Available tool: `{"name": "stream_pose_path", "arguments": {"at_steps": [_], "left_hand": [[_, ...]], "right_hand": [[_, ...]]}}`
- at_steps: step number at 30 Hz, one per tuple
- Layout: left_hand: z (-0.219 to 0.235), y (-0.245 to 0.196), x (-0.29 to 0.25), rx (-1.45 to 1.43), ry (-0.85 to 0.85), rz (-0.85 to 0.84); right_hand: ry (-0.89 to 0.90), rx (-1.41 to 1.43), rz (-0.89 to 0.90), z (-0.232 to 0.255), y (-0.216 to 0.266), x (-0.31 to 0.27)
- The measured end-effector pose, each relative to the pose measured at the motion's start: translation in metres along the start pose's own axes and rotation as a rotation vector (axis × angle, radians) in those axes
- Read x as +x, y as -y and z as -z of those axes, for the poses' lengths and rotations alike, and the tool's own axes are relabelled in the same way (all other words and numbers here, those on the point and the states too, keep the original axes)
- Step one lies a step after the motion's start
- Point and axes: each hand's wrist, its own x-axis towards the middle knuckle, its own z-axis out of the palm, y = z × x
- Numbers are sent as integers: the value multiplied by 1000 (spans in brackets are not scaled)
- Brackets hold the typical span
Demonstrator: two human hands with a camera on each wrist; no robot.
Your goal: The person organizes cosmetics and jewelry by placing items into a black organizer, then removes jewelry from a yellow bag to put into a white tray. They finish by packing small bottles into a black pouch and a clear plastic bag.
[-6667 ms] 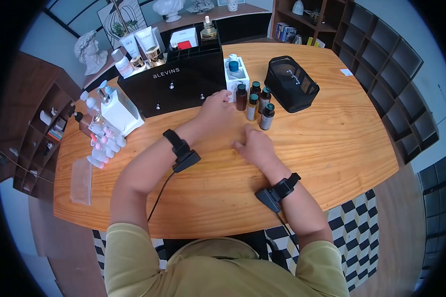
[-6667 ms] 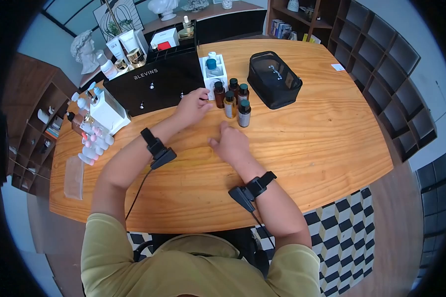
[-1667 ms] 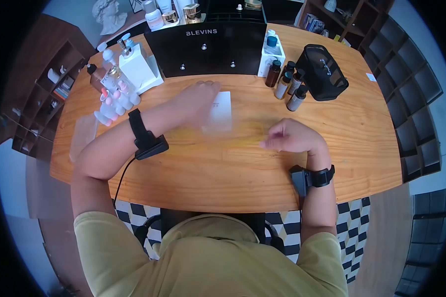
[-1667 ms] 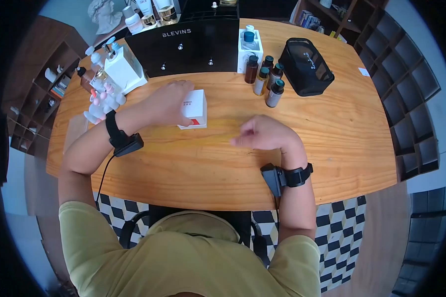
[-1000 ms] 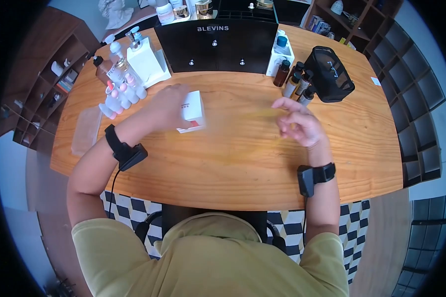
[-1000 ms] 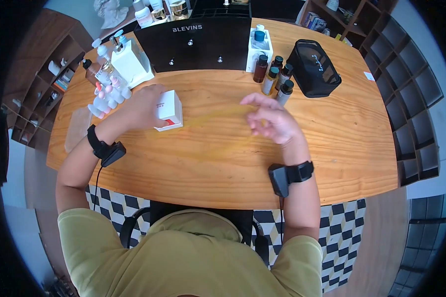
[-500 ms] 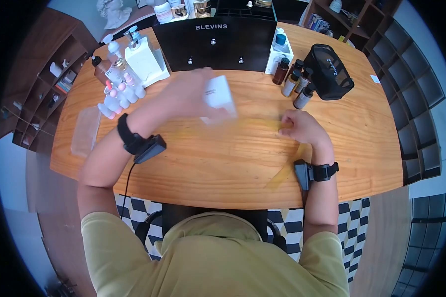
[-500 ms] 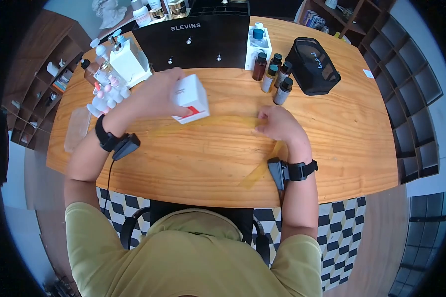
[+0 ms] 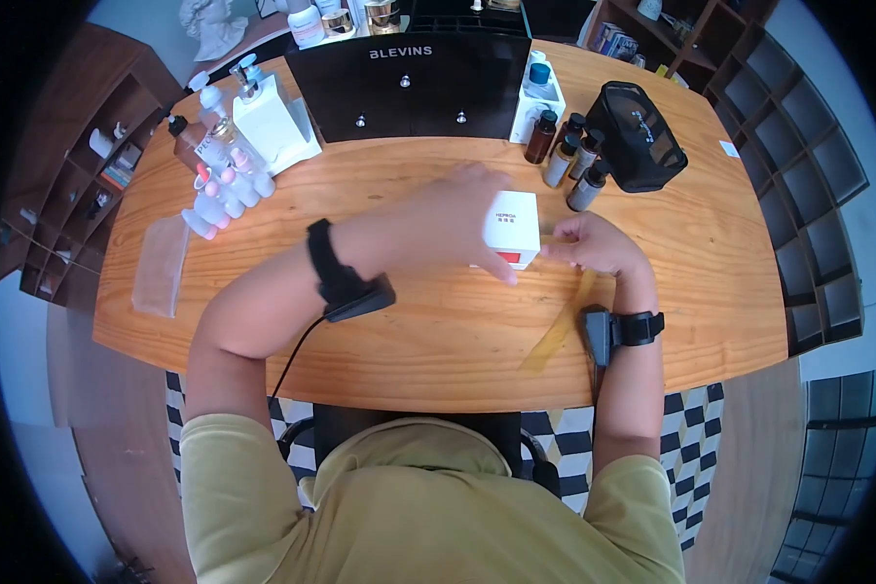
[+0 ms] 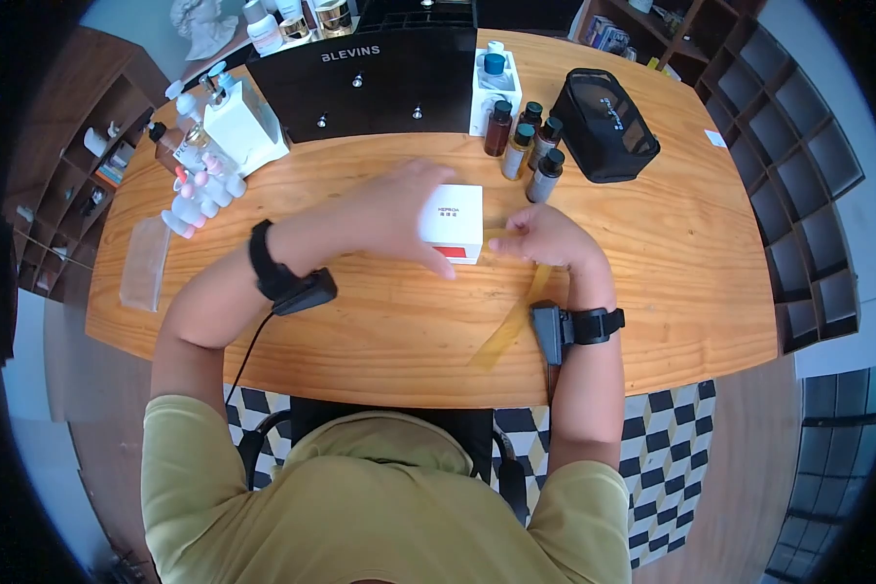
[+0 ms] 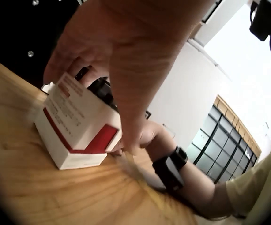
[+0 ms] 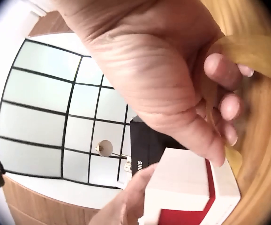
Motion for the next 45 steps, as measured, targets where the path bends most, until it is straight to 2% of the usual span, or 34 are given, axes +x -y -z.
{"name": "stream_pose_path", "arguments": {"at_steps": [3, 5, 8, 9, 12, 14, 18, 20, 23, 26, 28, 31, 33, 36, 37, 39, 42, 43, 45], "left_hand": [[22, 35, -15, -69, 193, 289], [33, 60, -35, 71, 596, 348], [26, 66, -80, -2, 391, 249], [27, 66, -86, -53, 364, 304], [36, 65, -98, -235, 286, 468], [44, 69, -107, -389, 244, 566], [75, 77, -125, -321, 331, 574], [97, 77, -125, -279, 398, 644], [118, 78, -107, -337, 308, 729], [108, 46, -72, -487, -82, 474], [90, 43, -52, -555, -31, 308], [76, 36, -32, -548, 230, 219], [72, 32, -27, -578, 176, 292], [73, 35, -25, -666, 93, 446], [73, 38, -26, -703, 65, 507], [67, 44, -30, -727, 11, 434], [69, 43, -30, -674, -27, 378], [71, 42, -30, -643, -33, 369], [69, 45, -33, -545, -42, 359]], "right_hand": [[-11, 293, 14, 9, 10, -10], [-19, 442, 51, 13, 13, -15], [-19, 606, 162, 13, 14, -16], [-19, 652, 206, 11, 15, -16], [-215, 809, 357, -5, 24, -12], [-182, 868, 366, -15, 27, -9], [-37, 861, 431, -29, 35, -4], [-65, 867, 401, -33, 37, -4], [-75, 929, 388, -36, 56, -6], [-13, 997, 377, -39, 76, 0], [31, 1001, 386, -39, 88, 12], [44, 984, 400, -46, 106, 29], [22, 1008, 374, -48, 121, 32], [-170, 1023, 559, -49, 131, 26], [-150, 966, 528, -52, 123, 29], [-109, 854, 465, -60, 104, 35], [-280, 304, 499, -86, 113, 30], [-338, 317, 529, -92, 122, 25], [-418, 141, 543, -97, 122, 26]]}}
